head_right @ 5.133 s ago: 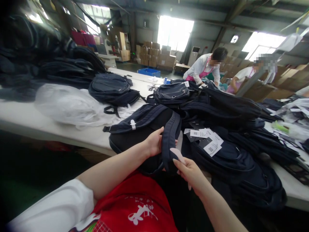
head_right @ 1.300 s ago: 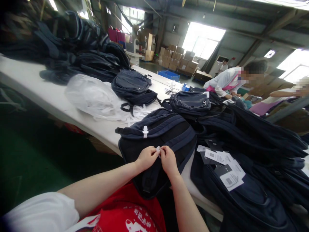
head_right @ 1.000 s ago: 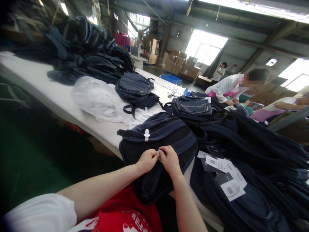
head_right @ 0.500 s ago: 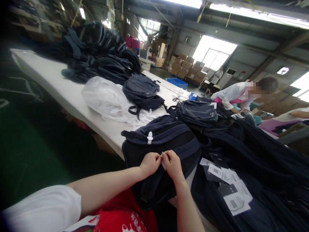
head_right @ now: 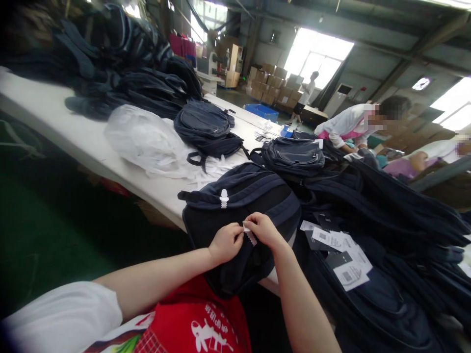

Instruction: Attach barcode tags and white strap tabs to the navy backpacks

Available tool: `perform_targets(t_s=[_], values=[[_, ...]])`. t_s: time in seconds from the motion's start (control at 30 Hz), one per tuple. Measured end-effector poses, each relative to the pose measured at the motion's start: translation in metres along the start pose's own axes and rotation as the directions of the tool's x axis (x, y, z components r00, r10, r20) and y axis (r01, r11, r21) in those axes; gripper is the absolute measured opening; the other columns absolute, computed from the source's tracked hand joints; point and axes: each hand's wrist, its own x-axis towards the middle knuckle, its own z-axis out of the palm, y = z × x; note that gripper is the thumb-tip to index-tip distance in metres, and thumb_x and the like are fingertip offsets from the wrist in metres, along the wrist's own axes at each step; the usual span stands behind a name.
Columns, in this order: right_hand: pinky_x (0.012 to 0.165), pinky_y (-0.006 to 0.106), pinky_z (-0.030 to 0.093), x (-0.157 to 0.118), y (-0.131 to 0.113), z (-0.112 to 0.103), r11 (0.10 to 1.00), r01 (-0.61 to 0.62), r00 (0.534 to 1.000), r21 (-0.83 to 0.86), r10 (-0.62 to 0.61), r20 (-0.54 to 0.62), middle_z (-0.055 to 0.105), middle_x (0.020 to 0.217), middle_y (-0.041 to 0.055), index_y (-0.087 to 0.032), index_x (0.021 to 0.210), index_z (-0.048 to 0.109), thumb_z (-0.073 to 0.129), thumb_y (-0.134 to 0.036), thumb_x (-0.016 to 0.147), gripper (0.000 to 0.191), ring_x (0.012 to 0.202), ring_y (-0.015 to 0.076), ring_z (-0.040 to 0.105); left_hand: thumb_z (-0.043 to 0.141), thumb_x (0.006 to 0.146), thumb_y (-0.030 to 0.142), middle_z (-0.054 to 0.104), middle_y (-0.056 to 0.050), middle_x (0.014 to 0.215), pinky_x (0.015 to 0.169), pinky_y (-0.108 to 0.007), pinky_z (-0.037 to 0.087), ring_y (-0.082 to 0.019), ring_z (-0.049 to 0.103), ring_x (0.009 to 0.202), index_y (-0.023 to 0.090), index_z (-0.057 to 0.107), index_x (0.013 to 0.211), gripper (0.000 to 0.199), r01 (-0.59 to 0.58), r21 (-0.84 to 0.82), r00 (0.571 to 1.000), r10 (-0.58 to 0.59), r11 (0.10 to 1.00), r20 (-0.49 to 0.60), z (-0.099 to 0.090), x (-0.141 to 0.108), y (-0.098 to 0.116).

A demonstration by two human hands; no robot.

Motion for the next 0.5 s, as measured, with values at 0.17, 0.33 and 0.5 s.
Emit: perform_targets(t_s=[0.17,0.33,0.5], values=[[0.058,0.026,0.043,0.0011,-0.0008,0.0085,0.993,0.0,0.99,0.116,0.017,-0.143,0.061,0.067,0.0004,-0.018,0.074,0.063,0.06,-0.043,0.075,0.025,0.061,0.0142,0.055,0.041,0.09,0.019,0.061,-0.005,0.084,0.07,-0.028,0.044,-0.016,0.059,0.076,0.019,0.064,0.08,0.025,-0.017,0.019,0.999,0.016,1.0,0.042,0.0004,-0.0007,-0.0007],[0.053,0.025,0.041,0.0008,-0.0037,0.0087,0.983,-0.058,0.994,0.176,0.074,-0.083,0.059,0.063,-0.001,-0.018,0.074,0.063,0.064,-0.046,0.073,0.028,0.056,0.0128,0.052,0.04,0.091,0.019,0.061,-0.005,0.085,0.072,-0.028,0.045,-0.017,0.059,0.078,0.019,0.064,0.081,0.026,0.023,0.013,0.998,-0.024,1.0,0.054,0.0001,0.0006,0.0006],[0.057,0.025,0.044,-0.0018,-0.0039,0.0067,0.971,-0.028,0.989,0.236,0.061,-0.131,0.065,0.071,0.0016,-0.018,0.08,0.066,0.066,-0.049,0.072,0.032,0.062,0.014,0.056,0.042,0.09,0.022,0.063,-0.005,0.087,0.075,-0.028,0.046,-0.018,0.06,0.08,0.02,0.065,0.085,0.024,0.03,-0.023,0.998,-0.029,0.999,0.051,0.0003,0.0,-0.0005]])
